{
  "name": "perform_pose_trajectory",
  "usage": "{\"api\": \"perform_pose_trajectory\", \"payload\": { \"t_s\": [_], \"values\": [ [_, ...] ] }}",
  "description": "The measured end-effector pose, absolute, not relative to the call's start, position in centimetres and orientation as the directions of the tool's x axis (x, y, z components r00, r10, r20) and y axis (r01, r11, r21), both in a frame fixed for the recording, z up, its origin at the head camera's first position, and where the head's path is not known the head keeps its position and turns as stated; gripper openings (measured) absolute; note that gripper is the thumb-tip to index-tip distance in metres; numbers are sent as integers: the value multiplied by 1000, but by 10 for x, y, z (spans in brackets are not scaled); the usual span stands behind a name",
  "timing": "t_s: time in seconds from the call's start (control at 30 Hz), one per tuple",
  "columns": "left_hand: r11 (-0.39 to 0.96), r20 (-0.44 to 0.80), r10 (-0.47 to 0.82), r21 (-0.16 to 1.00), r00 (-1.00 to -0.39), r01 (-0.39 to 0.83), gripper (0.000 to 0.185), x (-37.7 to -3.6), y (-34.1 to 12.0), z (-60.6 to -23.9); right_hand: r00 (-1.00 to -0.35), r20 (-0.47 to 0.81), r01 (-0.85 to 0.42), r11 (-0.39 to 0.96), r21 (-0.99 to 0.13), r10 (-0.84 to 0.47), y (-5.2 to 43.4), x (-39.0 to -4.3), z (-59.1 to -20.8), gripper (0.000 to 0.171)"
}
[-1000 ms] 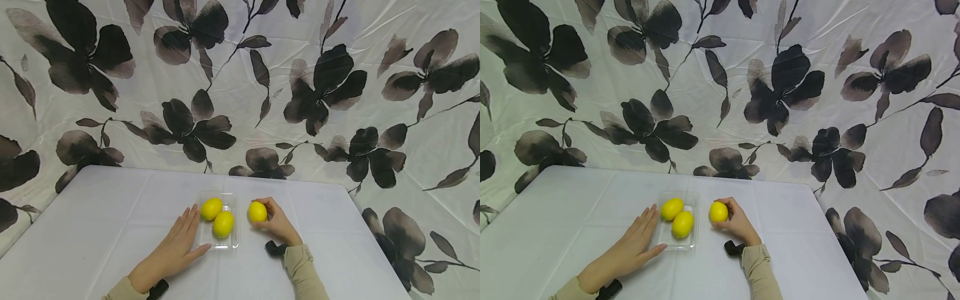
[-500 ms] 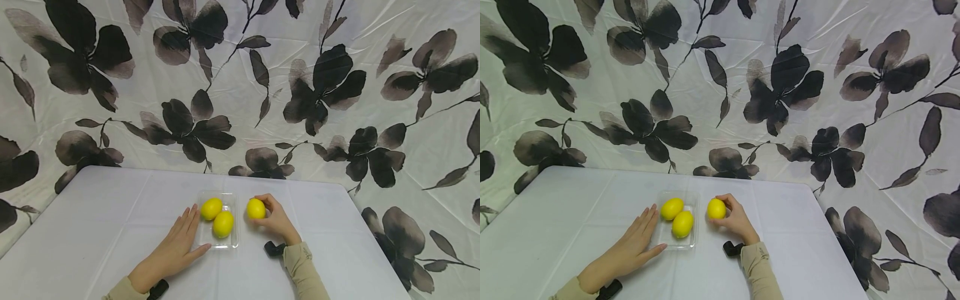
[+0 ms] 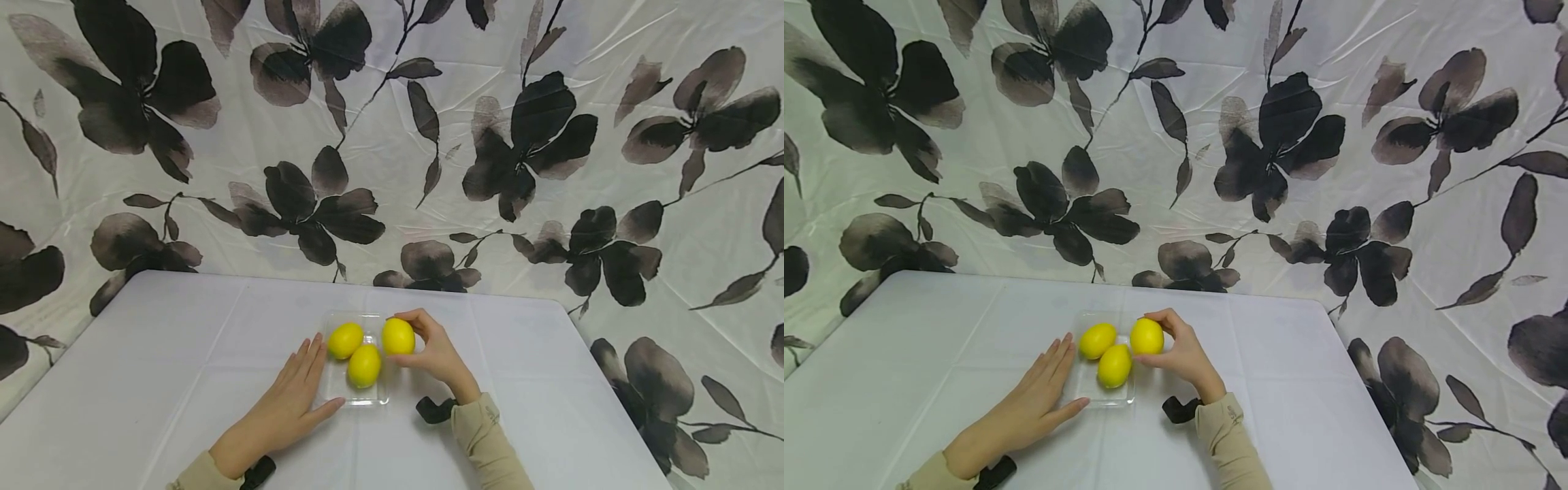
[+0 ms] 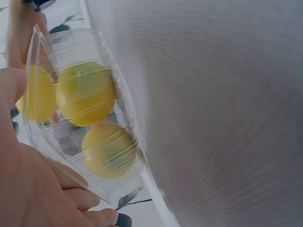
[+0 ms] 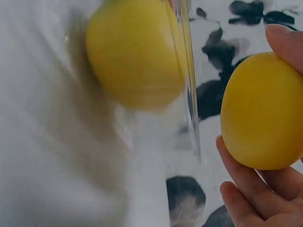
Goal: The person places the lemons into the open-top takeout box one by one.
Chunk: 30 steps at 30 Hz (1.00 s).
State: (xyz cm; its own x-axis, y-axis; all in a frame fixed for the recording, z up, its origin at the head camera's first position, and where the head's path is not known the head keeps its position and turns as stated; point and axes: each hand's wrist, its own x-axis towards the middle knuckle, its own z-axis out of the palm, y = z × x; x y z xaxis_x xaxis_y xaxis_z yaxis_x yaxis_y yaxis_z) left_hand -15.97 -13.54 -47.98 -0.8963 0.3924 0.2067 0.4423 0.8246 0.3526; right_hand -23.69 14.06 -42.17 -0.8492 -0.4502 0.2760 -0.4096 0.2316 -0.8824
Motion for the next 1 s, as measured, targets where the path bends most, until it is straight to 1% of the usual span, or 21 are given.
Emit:
{"api": "perform_pose_trajectory", "payload": {
  "t_s": [0.07, 0.17, 0.3, 0.43, 0.63, 0.9, 1.0],
  "values": [
    [824, 204, 392, 355, -897, 441, 96, -159, -135, -479, -841, 273, -412, 225, -883, -468, 135, -234, -418, 62],
    [824, 199, 392, 358, -898, 439, 96, -159, -135, -478, -827, 283, -423, 207, -882, -486, 127, -237, -429, 62],
    [821, 197, 392, 365, -898, 439, 96, -159, -136, -478, -791, 311, -469, 196, -861, -527, 116, -242, -448, 61],
    [811, 210, 395, 376, -894, 447, 95, -160, -137, -478, -762, 310, -509, 229, -830, -569, 101, -234, -449, 61],
    [806, 225, 407, 369, -886, 464, 96, -159, -137, -477, -743, 272, -518, 266, -813, -612, 85, -224, -450, 65],
    [798, 225, 435, 352, -872, 489, 92, -158, -137, -475, -711, 256, -537, 270, -799, -655, 77, -220, -455, 69],
    [800, 226, 440, 341, -869, 494, 92, -157, -138, -475, -702, 255, -565, 301, -769, -665, 75, -220, -456, 68]
  ]
}}
